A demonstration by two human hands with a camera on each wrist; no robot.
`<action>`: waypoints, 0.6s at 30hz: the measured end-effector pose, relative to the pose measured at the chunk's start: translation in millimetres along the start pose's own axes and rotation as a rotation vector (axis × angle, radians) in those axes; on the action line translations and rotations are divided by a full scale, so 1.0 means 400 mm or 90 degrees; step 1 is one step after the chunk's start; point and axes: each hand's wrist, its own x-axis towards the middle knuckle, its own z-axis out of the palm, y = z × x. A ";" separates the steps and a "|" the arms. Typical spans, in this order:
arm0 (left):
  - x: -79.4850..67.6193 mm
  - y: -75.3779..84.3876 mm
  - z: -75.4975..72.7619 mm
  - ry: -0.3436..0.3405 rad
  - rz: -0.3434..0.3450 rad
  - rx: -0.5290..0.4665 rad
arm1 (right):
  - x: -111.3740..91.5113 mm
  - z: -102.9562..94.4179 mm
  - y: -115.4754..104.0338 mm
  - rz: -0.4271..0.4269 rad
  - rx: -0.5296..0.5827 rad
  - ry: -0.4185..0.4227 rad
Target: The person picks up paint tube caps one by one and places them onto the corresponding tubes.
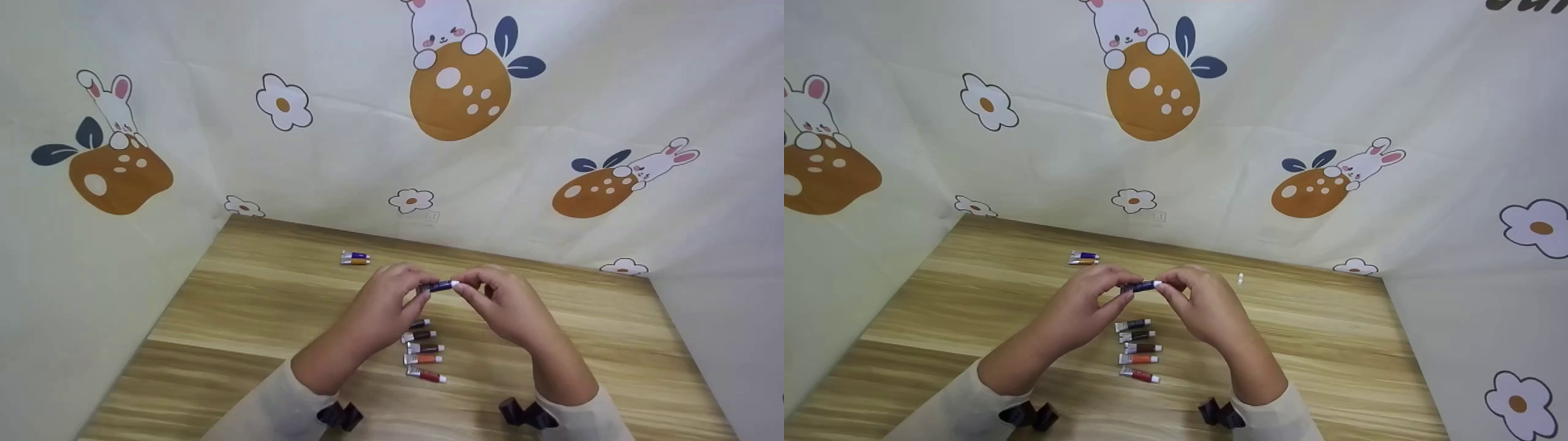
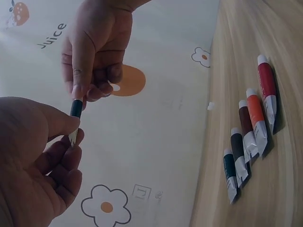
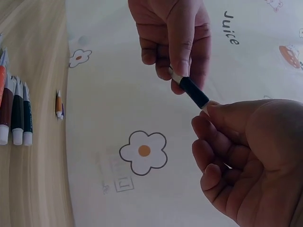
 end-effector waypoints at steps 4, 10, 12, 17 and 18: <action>0.006 -0.018 0.009 -0.002 -0.004 0.002 | 0.011 0.005 0.016 0.019 0.002 -0.014; 0.021 -0.058 0.024 -0.011 -0.026 0.022 | 0.029 -0.003 0.054 0.044 0.011 0.027; 0.027 -0.074 0.030 -0.022 -0.043 0.025 | 0.038 -0.008 0.074 0.053 0.015 0.044; 0.041 -0.124 0.047 -0.068 -0.080 0.025 | 0.056 -0.025 0.126 0.101 0.041 0.081; 0.042 -0.134 0.051 -0.079 -0.090 0.025 | 0.059 -0.028 0.137 0.114 0.048 0.090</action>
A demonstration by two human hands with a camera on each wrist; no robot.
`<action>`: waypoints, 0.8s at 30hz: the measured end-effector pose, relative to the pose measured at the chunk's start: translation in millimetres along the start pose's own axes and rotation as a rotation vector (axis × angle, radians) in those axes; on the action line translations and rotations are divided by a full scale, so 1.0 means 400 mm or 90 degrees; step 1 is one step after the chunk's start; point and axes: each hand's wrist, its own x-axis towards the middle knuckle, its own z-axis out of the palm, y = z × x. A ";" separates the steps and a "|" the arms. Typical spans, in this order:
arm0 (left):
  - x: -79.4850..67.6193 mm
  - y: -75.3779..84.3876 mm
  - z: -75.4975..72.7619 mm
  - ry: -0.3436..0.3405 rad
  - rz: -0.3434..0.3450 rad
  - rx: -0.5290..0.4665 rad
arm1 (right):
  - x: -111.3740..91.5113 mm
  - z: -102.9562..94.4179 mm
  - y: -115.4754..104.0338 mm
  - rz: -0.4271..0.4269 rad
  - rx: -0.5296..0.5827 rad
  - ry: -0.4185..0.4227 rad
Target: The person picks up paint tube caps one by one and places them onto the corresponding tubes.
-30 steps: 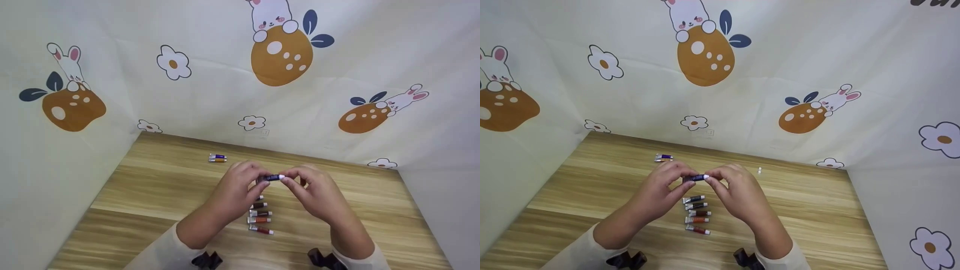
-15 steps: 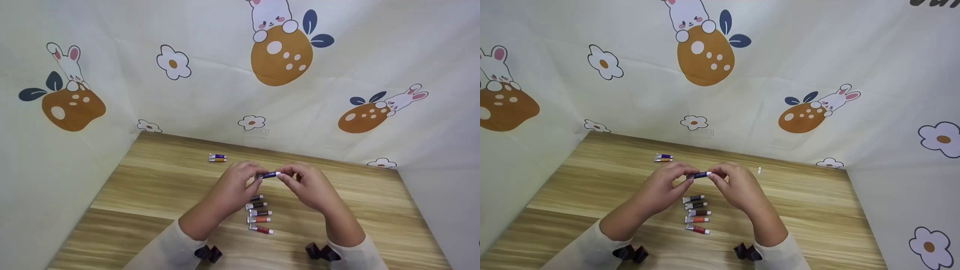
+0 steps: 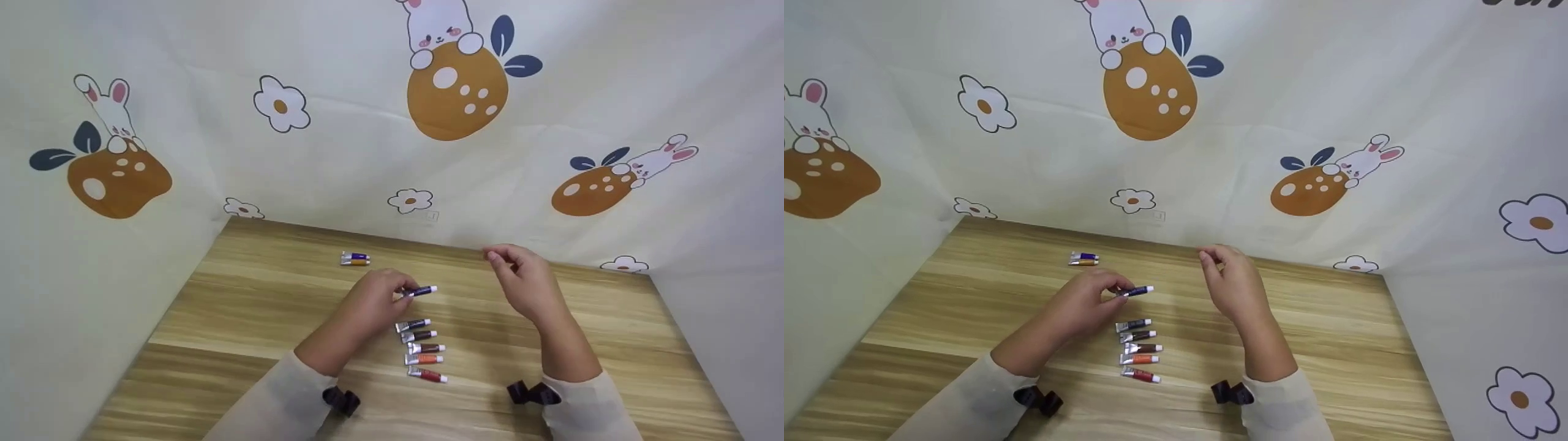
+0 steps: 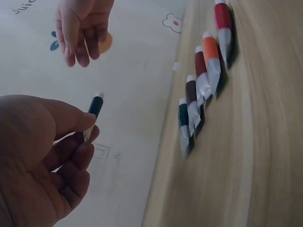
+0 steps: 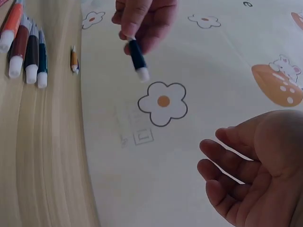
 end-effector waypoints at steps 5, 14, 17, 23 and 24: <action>0.009 -0.039 0.023 -0.056 -0.051 0.010 | 0.030 -0.016 0.063 0.050 0.011 0.025; 0.013 -0.082 0.052 -0.113 -0.096 0.008 | 0.070 -0.012 0.175 0.111 0.035 0.021; 0.015 -0.089 0.058 -0.117 -0.106 -0.005 | 0.078 -0.008 0.209 0.137 0.061 0.014; 0.018 -0.099 0.061 -0.134 -0.102 -0.025 | 0.092 0.005 0.277 0.191 0.085 0.011; 0.018 -0.100 0.061 -0.136 -0.100 -0.027 | 0.093 0.009 0.287 0.196 0.081 0.008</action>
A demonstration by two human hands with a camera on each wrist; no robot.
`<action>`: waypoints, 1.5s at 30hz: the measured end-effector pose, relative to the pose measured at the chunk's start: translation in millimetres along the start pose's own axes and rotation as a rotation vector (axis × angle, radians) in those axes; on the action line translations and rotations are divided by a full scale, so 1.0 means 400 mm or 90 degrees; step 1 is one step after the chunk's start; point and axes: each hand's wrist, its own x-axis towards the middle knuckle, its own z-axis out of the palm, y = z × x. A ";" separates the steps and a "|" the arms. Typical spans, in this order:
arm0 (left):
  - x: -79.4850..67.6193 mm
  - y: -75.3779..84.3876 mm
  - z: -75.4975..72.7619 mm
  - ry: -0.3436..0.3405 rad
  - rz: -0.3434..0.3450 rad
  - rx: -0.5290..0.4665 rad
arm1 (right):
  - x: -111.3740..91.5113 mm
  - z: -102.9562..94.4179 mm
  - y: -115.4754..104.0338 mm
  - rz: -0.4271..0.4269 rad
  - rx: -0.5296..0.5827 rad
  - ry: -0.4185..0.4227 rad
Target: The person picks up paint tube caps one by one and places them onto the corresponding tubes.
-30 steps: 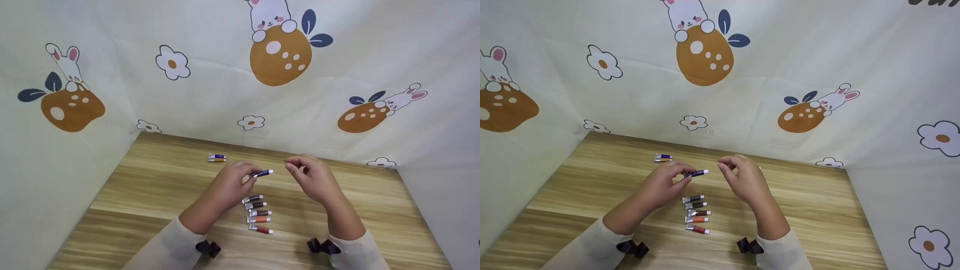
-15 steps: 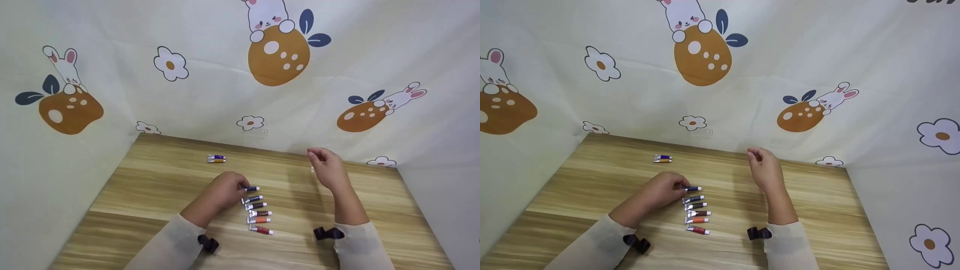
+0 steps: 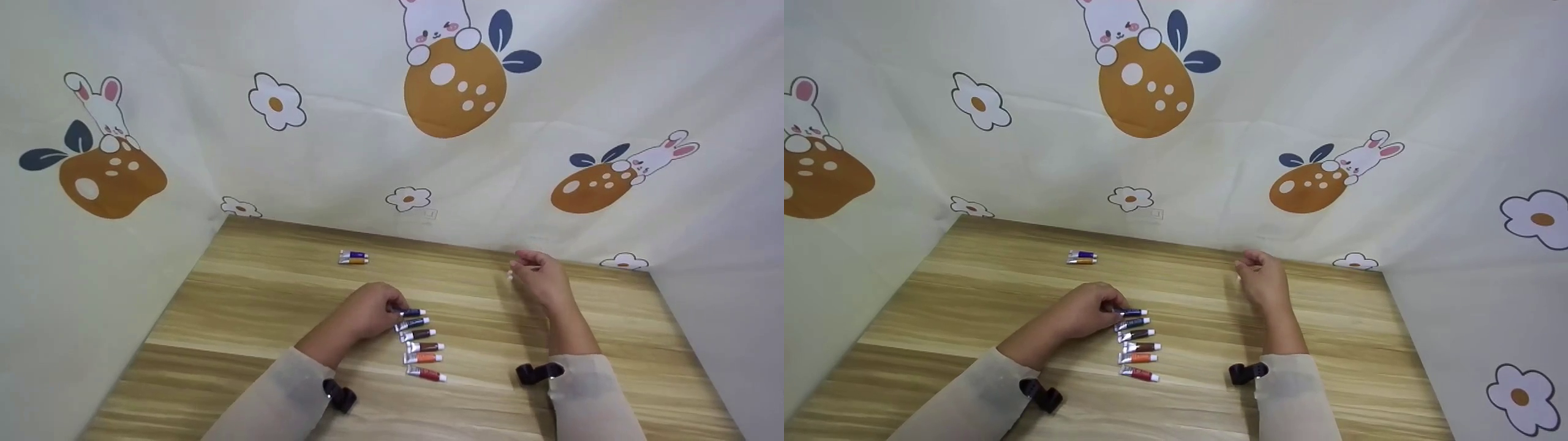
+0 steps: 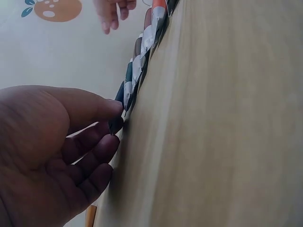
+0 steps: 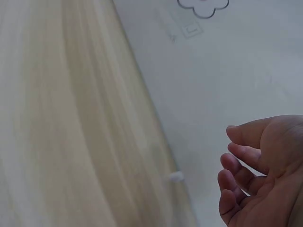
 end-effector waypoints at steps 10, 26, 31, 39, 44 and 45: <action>0.004 -0.017 0.003 0.002 0.059 -0.012 | 0.019 0.025 0.069 0.030 -0.024 -0.069; 0.018 -0.041 -0.020 0.018 0.030 -0.050 | 0.018 0.029 0.074 0.016 -0.128 -0.079; 0.029 -0.068 -0.048 0.073 0.019 -0.046 | 0.015 0.031 0.074 0.009 -0.138 -0.078; 0.058 -0.106 -0.092 0.165 -0.020 -0.066 | 0.016 0.034 0.075 0.010 -0.157 -0.061; 0.076 -0.115 -0.107 0.191 -0.020 -0.103 | 0.016 0.030 0.077 0.018 -0.164 -0.051; 0.079 -0.117 -0.109 0.194 -0.019 -0.111 | 0.017 0.029 0.078 0.020 -0.166 -0.050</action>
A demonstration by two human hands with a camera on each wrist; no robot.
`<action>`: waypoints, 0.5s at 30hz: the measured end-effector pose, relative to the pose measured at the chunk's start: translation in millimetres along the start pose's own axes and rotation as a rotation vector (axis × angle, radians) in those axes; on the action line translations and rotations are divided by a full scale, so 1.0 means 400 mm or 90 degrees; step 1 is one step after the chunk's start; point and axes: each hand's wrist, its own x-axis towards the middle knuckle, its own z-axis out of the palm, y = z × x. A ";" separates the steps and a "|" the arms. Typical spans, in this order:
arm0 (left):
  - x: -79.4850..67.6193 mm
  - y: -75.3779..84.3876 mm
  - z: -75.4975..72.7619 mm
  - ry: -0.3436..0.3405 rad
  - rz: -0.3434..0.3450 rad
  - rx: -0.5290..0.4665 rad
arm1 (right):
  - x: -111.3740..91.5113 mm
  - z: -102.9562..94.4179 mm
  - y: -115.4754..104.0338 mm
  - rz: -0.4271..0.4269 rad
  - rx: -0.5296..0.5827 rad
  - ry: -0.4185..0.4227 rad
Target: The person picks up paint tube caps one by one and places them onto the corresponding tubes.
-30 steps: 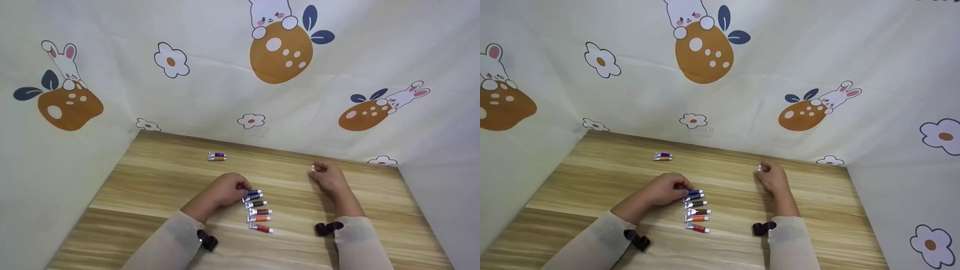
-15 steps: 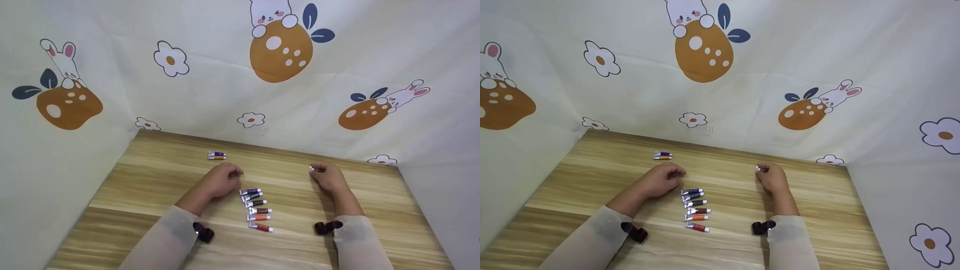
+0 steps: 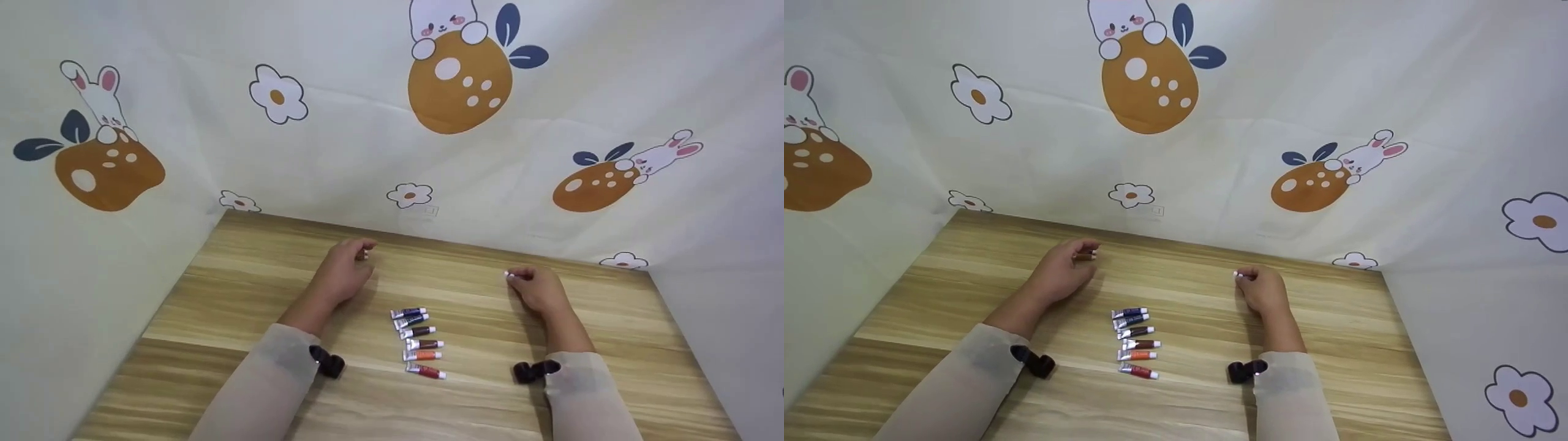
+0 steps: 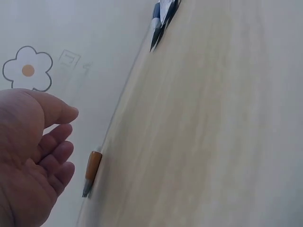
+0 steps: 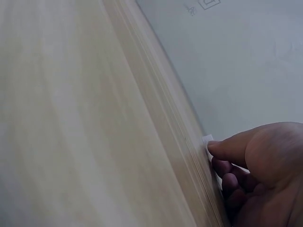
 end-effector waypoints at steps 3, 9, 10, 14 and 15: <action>0.009 -0.008 -0.007 0.011 -0.013 -0.005 | 0.000 -0.003 0.000 0.003 -0.002 0.001; 0.017 -0.034 -0.019 0.043 -0.043 0.033 | -0.001 -0.007 -0.004 0.024 0.025 -0.004; 0.017 -0.038 -0.020 0.046 -0.049 0.036 | -0.001 -0.008 -0.005 0.032 0.036 -0.005; 0.019 -0.051 -0.021 0.037 -0.078 0.040 | -0.003 -0.013 -0.008 0.062 0.065 -0.003; 0.019 -0.053 -0.021 0.031 -0.085 0.042 | -0.004 -0.013 -0.009 0.066 0.072 0.000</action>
